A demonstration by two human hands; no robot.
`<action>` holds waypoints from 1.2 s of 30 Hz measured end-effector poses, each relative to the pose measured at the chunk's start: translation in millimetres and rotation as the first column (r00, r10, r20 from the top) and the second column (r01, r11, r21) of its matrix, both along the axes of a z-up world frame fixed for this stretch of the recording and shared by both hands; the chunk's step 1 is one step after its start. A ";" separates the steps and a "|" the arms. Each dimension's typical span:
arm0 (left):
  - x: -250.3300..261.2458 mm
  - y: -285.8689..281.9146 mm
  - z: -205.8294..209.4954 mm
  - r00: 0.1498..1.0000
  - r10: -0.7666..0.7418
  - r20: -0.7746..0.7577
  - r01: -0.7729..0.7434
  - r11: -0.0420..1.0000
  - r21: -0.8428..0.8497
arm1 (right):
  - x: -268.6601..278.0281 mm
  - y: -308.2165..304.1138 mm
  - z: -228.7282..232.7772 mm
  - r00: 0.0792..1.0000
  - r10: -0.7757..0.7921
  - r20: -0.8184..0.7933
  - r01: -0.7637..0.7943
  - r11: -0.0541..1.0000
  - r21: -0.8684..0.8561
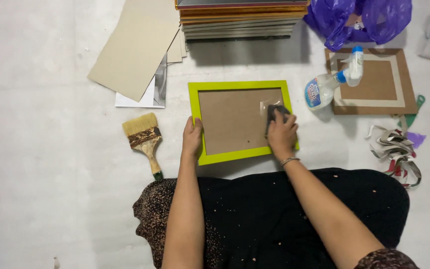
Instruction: Cleaning a picture frame using a brush, spray cleaner, and a cloth
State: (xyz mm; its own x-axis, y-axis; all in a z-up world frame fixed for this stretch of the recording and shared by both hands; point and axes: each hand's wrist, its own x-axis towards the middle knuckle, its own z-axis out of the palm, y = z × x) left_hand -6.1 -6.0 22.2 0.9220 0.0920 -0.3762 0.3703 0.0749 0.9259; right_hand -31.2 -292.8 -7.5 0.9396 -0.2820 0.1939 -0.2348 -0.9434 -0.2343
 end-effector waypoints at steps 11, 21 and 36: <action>-6.5 -0.2 61.7 0.994 0.024 -0.104 -0.047 0.973 -0.224 | -34.0 149.2 43.9 0.797 0.603 0.030 -0.599 0.784 0.163; 5.8 4.6 6.6 0.987 -0.030 -0.156 0.011 0.992 -0.126 | 116.0 183.1 31.5 0.864 0.504 -0.003 -0.490 0.841 0.230; 5.5 2.8 -5.6 0.994 0.077 -0.077 -0.106 0.856 -0.506 | -29.7 163.7 75.6 0.807 0.589 -0.033 -0.558 0.781 0.281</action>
State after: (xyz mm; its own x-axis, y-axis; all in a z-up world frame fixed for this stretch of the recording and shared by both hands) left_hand -0.6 -3.1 16.6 0.8968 -0.0424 -0.4404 0.3848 0.5660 0.7291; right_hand -60.9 -129.1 68.2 0.9532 0.2928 0.0758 0.2921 -0.8260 -0.4820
